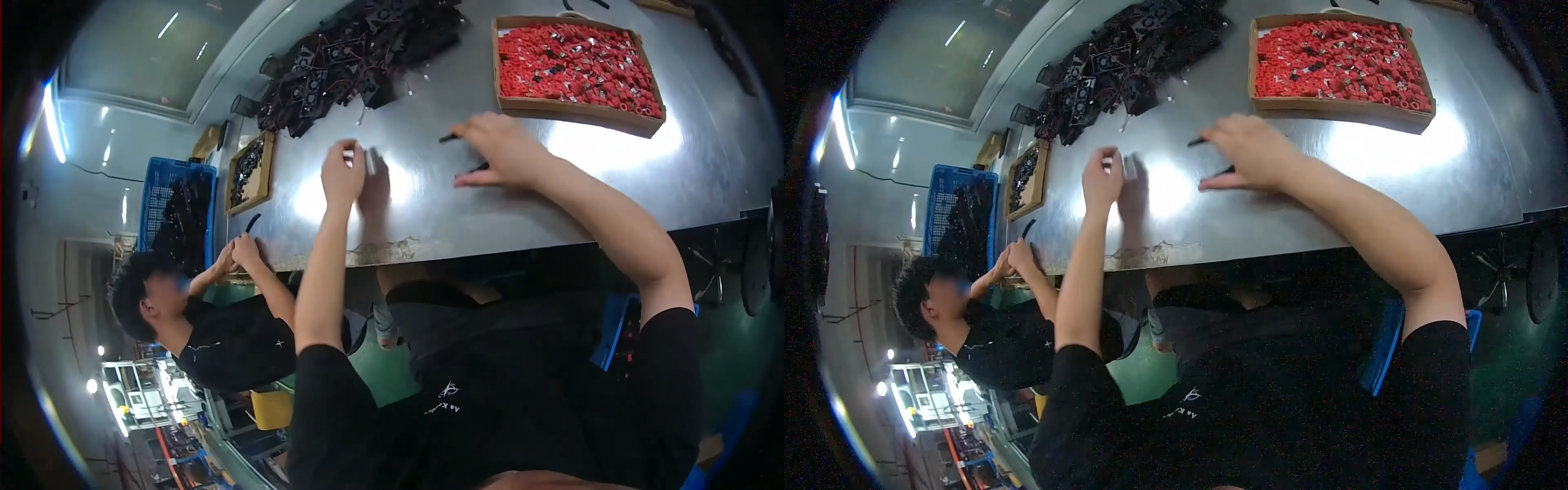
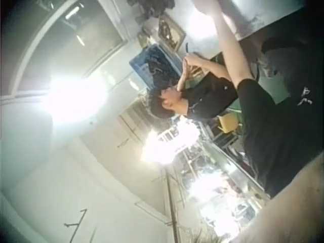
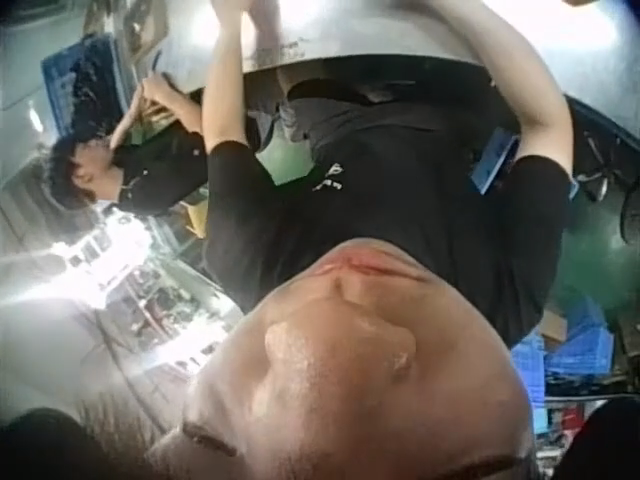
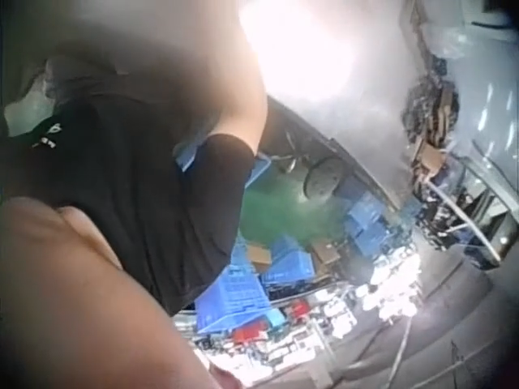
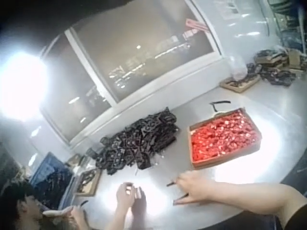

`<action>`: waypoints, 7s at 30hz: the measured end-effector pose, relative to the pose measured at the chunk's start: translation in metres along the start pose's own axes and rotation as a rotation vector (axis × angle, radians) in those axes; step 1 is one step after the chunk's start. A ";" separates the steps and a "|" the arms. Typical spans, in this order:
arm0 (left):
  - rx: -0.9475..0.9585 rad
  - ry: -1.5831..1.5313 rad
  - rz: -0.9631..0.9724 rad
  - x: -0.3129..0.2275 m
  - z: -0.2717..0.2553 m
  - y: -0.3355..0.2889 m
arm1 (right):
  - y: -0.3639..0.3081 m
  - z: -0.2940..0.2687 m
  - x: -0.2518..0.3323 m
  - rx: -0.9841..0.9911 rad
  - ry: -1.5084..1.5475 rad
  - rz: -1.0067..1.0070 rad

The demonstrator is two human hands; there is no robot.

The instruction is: Assembling cooling fans and routing wires into electronic base plate housings.

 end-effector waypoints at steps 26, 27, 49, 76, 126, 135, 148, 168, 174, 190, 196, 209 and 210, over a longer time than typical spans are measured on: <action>0.174 -1.950 -0.694 -0.053 0.104 0.044 | -0.065 -0.129 -0.171 -0.234 -0.309 0.601; 0.341 -2.011 -0.542 -0.071 0.108 0.040 | -0.061 -0.125 -0.164 -0.228 -0.320 0.601; 0.853 -1.813 -0.272 -0.131 0.128 -0.027 | -0.011 -0.037 -0.027 -0.194 0.549 -0.080; 0.849 -1.513 -0.266 -0.172 0.123 -0.064 | -0.022 -0.047 -0.045 -0.417 1.120 0.259; 0.576 -1.257 0.097 -0.206 0.080 -0.073 | -0.024 -0.071 0.017 -0.472 0.192 -0.240; 0.786 -1.155 -0.162 -0.195 0.087 -0.060 | -0.023 -0.058 0.028 -0.403 0.083 -0.274; 0.198 0.061 0.578 -0.193 0.055 -0.052 | -0.021 -0.046 -0.042 -0.297 0.202 0.054; 0.604 -0.210 0.406 -0.174 0.056 -0.077 | -0.018 -0.032 -0.039 -0.308 0.295 -0.019; 0.632 -0.223 0.427 -0.190 0.074 -0.065 | -0.029 0.004 -0.060 0.099 0.801 0.598; 0.329 -0.173 0.721 -0.205 0.065 -0.061 | -0.042 0.045 -0.063 0.089 1.547 0.698; 0.320 -0.155 0.660 -0.195 0.063 -0.060 | -0.013 0.002 -0.023 0.162 0.918 0.070; 0.229 -0.218 0.656 -0.192 0.061 -0.063 | -0.018 -0.036 -0.029 -0.274 0.518 0.108; 0.214 -0.218 0.655 -0.191 0.061 -0.062 | -0.018 -0.042 -0.007 -0.246 0.432 -0.088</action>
Point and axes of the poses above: each hand's wrist, its own y-axis towards the middle knuckle, its own z-axis out of the palm, x = y × z, the point moved 9 cm from there along y, towards the middle knuckle, and after that the axes turned 4 degrees about -z, right-handed, at the moved point
